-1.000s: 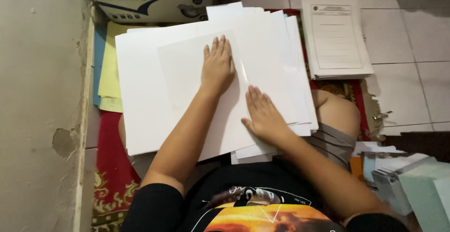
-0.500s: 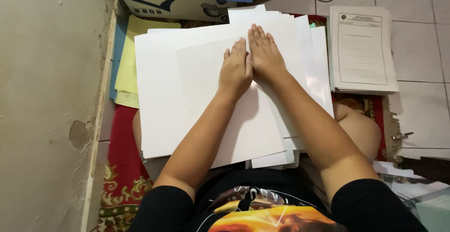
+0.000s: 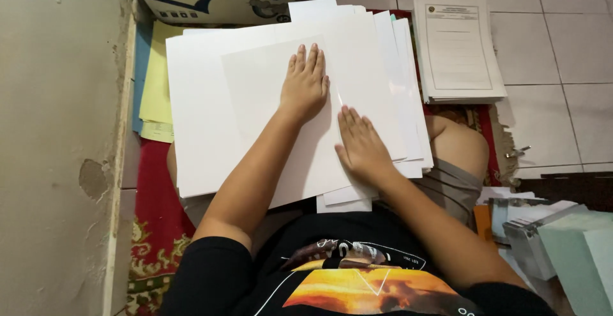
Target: The person sorts and aligns a stack of white paper sheets by hand, placing individual sheets onto the stack and then smoothing them with both hands.
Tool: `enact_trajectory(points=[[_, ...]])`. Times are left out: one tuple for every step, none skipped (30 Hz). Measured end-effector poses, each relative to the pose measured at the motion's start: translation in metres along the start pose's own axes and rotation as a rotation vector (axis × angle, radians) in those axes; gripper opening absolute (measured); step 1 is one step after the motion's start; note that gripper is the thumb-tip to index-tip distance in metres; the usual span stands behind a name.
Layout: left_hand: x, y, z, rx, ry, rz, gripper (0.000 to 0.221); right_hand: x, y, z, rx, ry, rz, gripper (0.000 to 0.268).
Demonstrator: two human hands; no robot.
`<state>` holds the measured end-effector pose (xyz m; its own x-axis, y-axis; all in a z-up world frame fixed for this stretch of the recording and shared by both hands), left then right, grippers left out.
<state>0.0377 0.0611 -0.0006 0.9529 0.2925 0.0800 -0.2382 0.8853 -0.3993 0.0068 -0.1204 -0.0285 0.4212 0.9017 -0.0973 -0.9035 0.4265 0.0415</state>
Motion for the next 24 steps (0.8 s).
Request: enact_trajectory(points=[[-0.001, -0.001, 0.000, -0.004, -0.002, 0.003, 0.063, -0.007, 0.002, -0.001, -0.003, 0.003, 0.003, 0.074], [-0.001, -0.002, 0.000, -0.006, -0.013, -0.001, 0.062, -0.014, 0.003, -0.002, -0.006, 0.008, 0.002, 0.074], [-0.001, -0.001, 0.001, -0.006, -0.026, -0.002, 0.062, -0.019, 0.005, -0.003, -0.009, 0.014, 0.006, 0.074], [-0.002, 0.000, 0.001, -0.008, -0.030, 0.005, 0.062, -0.014, 0.002, -0.006, -0.013, 0.016, 0.013, 0.074], [-0.002, 0.000, 0.001, -0.008, -0.046, -0.006, 0.061, -0.007, -0.001, -0.008, -0.023, -0.006, 0.008, 0.074], [-0.001, 0.000, 0.001, -0.008, -0.063, -0.016, 0.060, 0.000, -0.005, -0.010, -0.033, -0.027, 0.002, 0.074], [0.001, 0.003, -0.005, -0.007, -0.060, -0.013, 0.060, 0.016, -0.009, -0.012, -0.030, -0.025, 0.005, 0.074], [0.002, 0.005, -0.008, -0.034, -0.116, -0.025, 0.059, 0.032, -0.015, -0.011, -0.040, -0.075, -0.015, 0.072], [0.006, 0.010, -0.009, -0.059, -0.174, -0.036, 0.057, 0.051, -0.021, -0.009, -0.049, -0.128, -0.033, 0.071], [0.009, 0.013, -0.014, -0.055, -0.174, -0.031, 0.057, 0.073, -0.026, -0.007, -0.046, -0.128, -0.028, 0.071], [0.010, 0.016, -0.016, -0.067, -0.217, -0.027, 0.059, 0.094, -0.031, -0.001, -0.046, -0.176, -0.026, 0.068], [0.012, 0.019, -0.019, -0.078, -0.259, -0.024, 0.061, 0.115, -0.035, 0.004, -0.045, -0.224, -0.025, 0.065], [0.016, 0.025, -0.027, -0.076, -0.259, -0.017, 0.061, 0.134, -0.036, 0.010, -0.041, -0.223, -0.018, 0.065], [0.018, 0.030, -0.029, -0.080, -0.327, -0.020, 0.058, 0.154, -0.038, 0.018, -0.025, -0.227, -0.023, 0.064], [0.020, 0.035, -0.032, -0.083, -0.397, -0.023, 0.054, 0.174, -0.040, 0.026, -0.011, -0.232, -0.026, 0.062], [0.023, 0.034, -0.033, -0.080, -0.399, -0.017, 0.054, 0.189, -0.044, 0.030, -0.009, -0.232, -0.019, 0.062], [0.025, 0.036, -0.031, -0.155, -0.418, -0.014, 0.057, 0.206, -0.049, 0.028, 0.041, -0.166, -0.057, 0.063], [0.025, 0.038, -0.029, -0.229, -0.437, -0.012, 0.059, 0.222, -0.052, 0.027, 0.089, -0.098, -0.093, 0.064], [0.024, 0.037, -0.024, -0.218, -0.441, -0.006, 0.059, 0.224, -0.047, 0.033, 0.095, -0.104, -0.083, 0.064], [0.023, 0.038, -0.023, -0.262, -0.393, 0.034, 0.061, 0.224, -0.043, 0.038, 0.091, -0.099, -0.083, 0.063], [0.024, 0.034, -0.023, -0.311, -0.341, 0.069, 0.063, 0.220, -0.044, 0.044, 0.085, -0.094, -0.092, 0.062], [0.023, 0.034, -0.020, -0.305, -0.341, 0.068, 0.063, 0.221, -0.046, 0.037, 0.090, -0.098, -0.090, 0.062], [0.022, 0.033, -0.018, -0.339, -0.344, 0.079, 0.059, 0.219, -0.050, 0.032, 0.075, -0.129, -0.094, 0.062], [0.020, 0.032, -0.016, -0.373, -0.347, 0.090, 0.055, 0.216, -0.053, 0.027, 0.060, -0.161, -0.098, 0.063]])
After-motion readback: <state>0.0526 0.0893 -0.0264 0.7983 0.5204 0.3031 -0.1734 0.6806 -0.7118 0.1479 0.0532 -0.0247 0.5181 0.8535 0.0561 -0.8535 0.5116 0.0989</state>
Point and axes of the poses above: each hand's wrist, its own x-axis towards the middle knuckle, its own z-axis out of the back of the hand, y = z × x, the point moved 7 cm from there along x, towards the middle knuckle, and after that the axes turned 5 degrees about -x, right-handed, at the moved point
